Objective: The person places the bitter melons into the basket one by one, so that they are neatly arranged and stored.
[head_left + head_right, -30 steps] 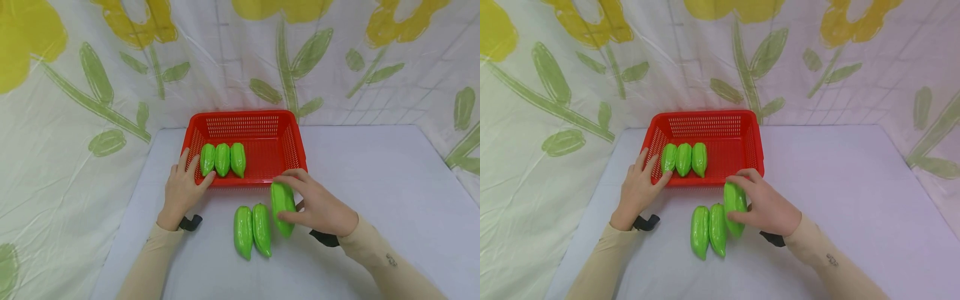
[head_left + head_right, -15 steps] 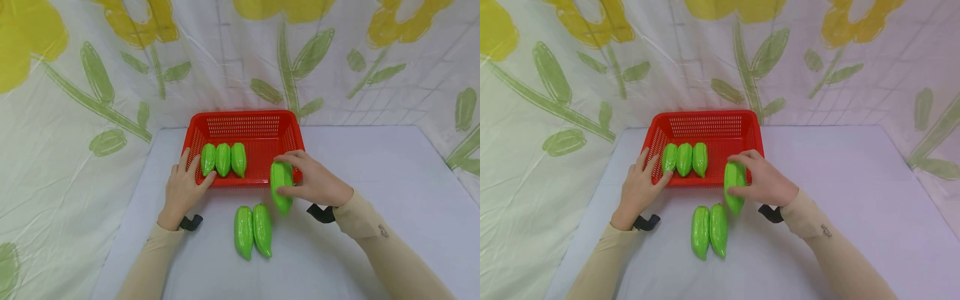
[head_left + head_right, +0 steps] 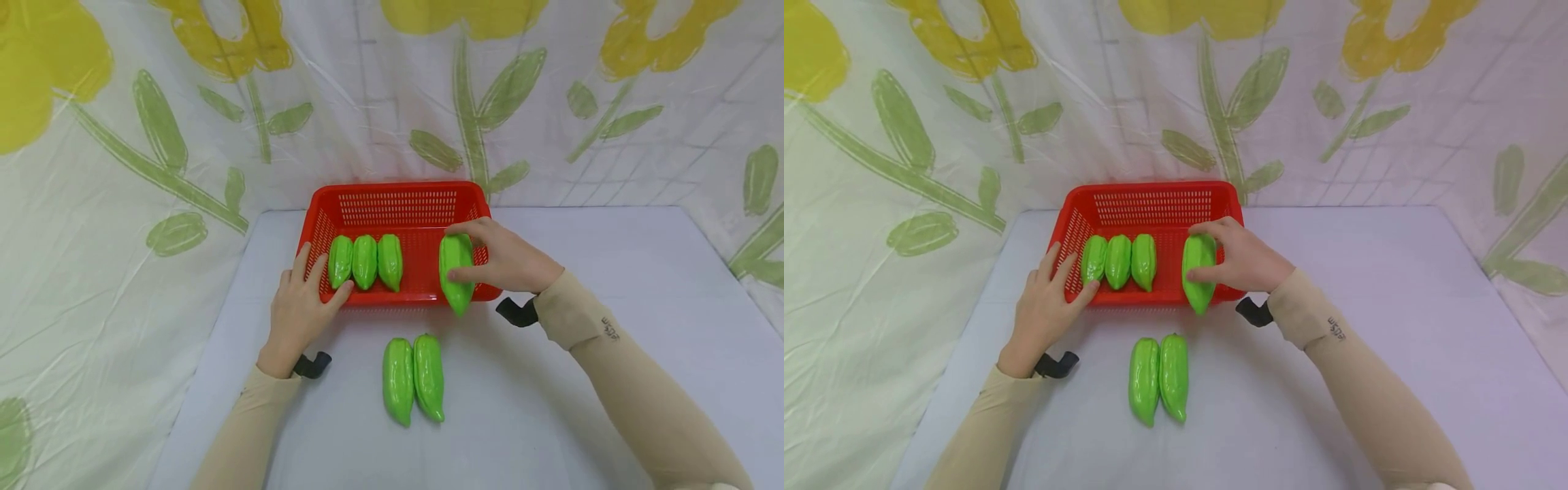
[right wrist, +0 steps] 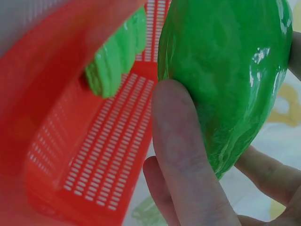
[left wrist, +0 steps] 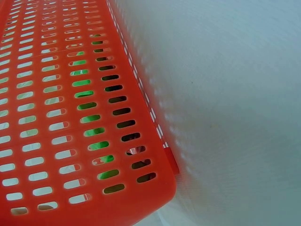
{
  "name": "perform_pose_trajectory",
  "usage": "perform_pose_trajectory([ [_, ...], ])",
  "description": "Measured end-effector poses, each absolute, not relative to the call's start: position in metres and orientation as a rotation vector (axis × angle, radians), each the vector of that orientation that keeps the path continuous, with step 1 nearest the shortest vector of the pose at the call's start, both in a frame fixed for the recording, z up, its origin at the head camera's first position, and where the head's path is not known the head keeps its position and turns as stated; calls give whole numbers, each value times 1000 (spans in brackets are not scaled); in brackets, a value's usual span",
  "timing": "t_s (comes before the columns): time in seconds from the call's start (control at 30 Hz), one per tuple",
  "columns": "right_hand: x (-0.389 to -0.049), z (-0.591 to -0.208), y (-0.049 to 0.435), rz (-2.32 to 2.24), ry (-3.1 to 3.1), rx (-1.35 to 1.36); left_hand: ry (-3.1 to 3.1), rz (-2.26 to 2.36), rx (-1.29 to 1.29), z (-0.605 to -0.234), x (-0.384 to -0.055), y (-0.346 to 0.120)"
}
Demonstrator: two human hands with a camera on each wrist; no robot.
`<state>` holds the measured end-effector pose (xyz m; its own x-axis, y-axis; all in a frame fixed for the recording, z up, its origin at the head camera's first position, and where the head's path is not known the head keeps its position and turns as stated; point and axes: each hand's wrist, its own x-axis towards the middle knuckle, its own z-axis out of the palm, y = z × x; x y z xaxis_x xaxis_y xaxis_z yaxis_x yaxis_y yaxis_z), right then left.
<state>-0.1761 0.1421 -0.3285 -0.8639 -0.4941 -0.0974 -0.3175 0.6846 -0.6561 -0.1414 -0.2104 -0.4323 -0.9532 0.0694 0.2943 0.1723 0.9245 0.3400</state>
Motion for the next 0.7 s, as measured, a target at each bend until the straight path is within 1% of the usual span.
perform_pose_trajectory([
  [0.43, -207, -321, 139, -917, 2632, -544, -2813, -539, -172, -432, -141, -210],
  [0.7, -227, -323, 138, -932, 2591, -558, -2796, -529, -185, -433, -142, -211],
])
